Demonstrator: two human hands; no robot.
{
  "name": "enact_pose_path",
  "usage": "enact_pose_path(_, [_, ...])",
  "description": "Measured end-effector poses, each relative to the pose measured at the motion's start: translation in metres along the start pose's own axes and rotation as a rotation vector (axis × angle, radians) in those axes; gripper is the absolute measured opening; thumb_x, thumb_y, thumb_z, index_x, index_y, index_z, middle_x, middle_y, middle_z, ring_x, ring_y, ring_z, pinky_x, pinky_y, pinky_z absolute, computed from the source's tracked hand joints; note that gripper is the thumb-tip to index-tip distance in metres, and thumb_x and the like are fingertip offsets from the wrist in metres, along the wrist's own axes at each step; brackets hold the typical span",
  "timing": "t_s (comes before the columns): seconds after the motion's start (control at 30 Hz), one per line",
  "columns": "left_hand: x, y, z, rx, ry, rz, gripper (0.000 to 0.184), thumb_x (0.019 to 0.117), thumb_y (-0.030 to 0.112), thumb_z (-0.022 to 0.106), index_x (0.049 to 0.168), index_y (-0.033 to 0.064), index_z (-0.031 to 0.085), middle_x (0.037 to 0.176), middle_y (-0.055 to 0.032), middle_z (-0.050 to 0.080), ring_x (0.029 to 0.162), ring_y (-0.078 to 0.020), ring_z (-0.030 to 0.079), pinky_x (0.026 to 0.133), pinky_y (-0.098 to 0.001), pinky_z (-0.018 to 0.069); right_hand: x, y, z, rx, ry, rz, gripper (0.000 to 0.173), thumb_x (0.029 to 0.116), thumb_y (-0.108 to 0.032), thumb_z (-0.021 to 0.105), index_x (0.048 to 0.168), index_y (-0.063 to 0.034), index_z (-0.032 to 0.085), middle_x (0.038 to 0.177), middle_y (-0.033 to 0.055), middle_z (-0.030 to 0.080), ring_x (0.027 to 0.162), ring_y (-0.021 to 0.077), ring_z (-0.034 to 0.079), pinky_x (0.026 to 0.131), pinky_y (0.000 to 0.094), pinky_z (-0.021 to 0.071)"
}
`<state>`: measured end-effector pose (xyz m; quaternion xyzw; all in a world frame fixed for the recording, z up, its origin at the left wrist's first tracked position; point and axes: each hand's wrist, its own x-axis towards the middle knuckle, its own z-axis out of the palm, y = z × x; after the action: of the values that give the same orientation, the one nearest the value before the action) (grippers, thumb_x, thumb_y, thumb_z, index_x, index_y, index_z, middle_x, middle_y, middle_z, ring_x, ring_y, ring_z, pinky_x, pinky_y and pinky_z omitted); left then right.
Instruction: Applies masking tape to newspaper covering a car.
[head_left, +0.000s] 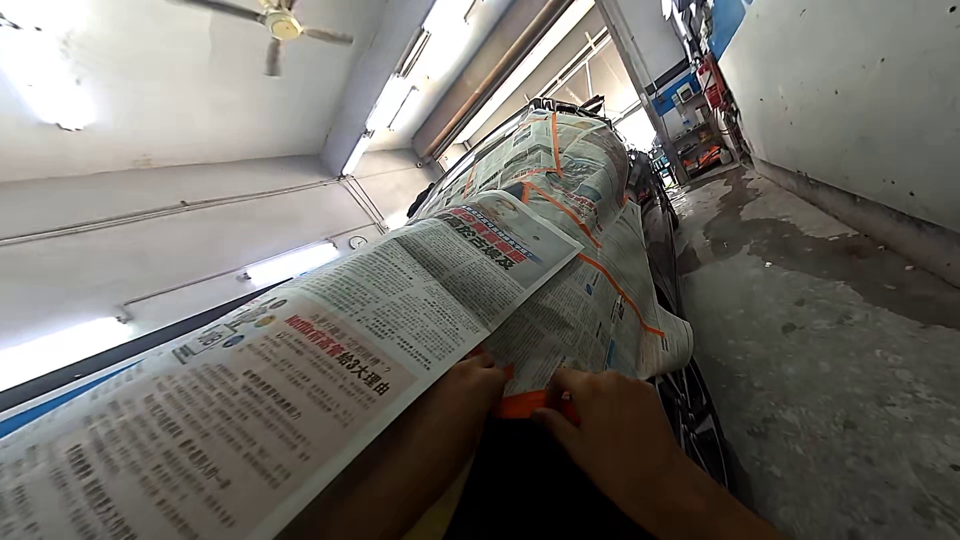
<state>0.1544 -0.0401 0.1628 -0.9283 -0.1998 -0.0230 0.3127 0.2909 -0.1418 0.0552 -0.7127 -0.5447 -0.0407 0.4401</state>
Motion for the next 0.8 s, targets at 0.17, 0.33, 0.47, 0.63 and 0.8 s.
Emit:
enact_pose_path(0.17, [0.001, -0.002, -0.006, -0.026, -0.057, 0.008, 0.007, 0.0955, 0.011, 0.07, 0.097, 0.0087, 0.076, 0.092, -0.0075, 0.071, 0.089, -0.0228, 0.07, 0.082, -0.0411, 0.0577, 0.003, 0.001, -0.001, -0.007, -0.024, 0.025, 0.038, 0.0993, -0.053, 0.058, 0.106, -0.0192, 0.073, 0.084, 0.0041, 0.071, 0.082, 0.0233, 0.071, 0.069, 0.0455, 0.0539])
enact_pose_path(0.33, [0.0, -0.002, 0.0, -0.015, 0.01, 0.025, 0.005, 0.0937, 0.012, 0.072, 0.095, 0.0098, 0.076, 0.089, -0.0056, 0.07, 0.084, -0.0207, 0.07, 0.079, -0.0395, 0.0584, 0.006, 0.0, 0.003, -0.027, -0.037, 0.044, 0.038, 0.0997, -0.053, 0.058, 0.106, -0.0178, 0.072, 0.084, 0.0055, 0.071, 0.084, 0.025, 0.071, 0.071, 0.0464, 0.054])
enact_pose_path(0.47, [-0.001, -0.002, 0.001, -0.01, 0.045, 0.053, 0.003, 0.0924, 0.011, 0.074, 0.092, 0.0095, 0.077, 0.085, -0.0054, 0.07, 0.081, -0.0203, 0.07, 0.076, -0.0388, 0.0583, 0.006, 0.0, 0.006, -0.029, -0.015, 0.043, 0.037, 0.0989, -0.052, 0.06, 0.105, -0.018, 0.073, 0.083, 0.0047, 0.071, 0.082, 0.0243, 0.071, 0.069, 0.0461, 0.054])
enact_pose_path(0.63, [0.0, -0.004, 0.005, 0.012, 0.108, 0.079, 0.004, 0.0893, 0.01, 0.077, 0.093, 0.009, 0.077, 0.084, -0.0067, 0.071, 0.079, -0.0216, 0.07, 0.075, -0.039, 0.0588, 0.007, -0.001, 0.004, -0.036, -0.022, 0.069, 0.038, 0.0992, -0.053, 0.059, 0.106, -0.0183, 0.073, 0.085, 0.0049, 0.072, 0.084, 0.0242, 0.071, 0.071, 0.0463, 0.054])
enact_pose_path(0.8, [0.007, 0.0, -0.008, -0.03, -0.041, -0.012, 0.027, 0.088, 0.01, 0.078, 0.114, 0.0072, 0.07, 0.101, -0.0113, 0.066, 0.086, -0.0235, 0.067, 0.077, -0.0377, 0.0572, 0.008, -0.003, 0.001, -0.039, -0.063, 0.077, 0.037, 0.0998, -0.051, 0.059, 0.109, -0.0172, 0.073, 0.087, 0.0067, 0.073, 0.087, 0.0263, 0.072, 0.073, 0.0481, 0.0544])
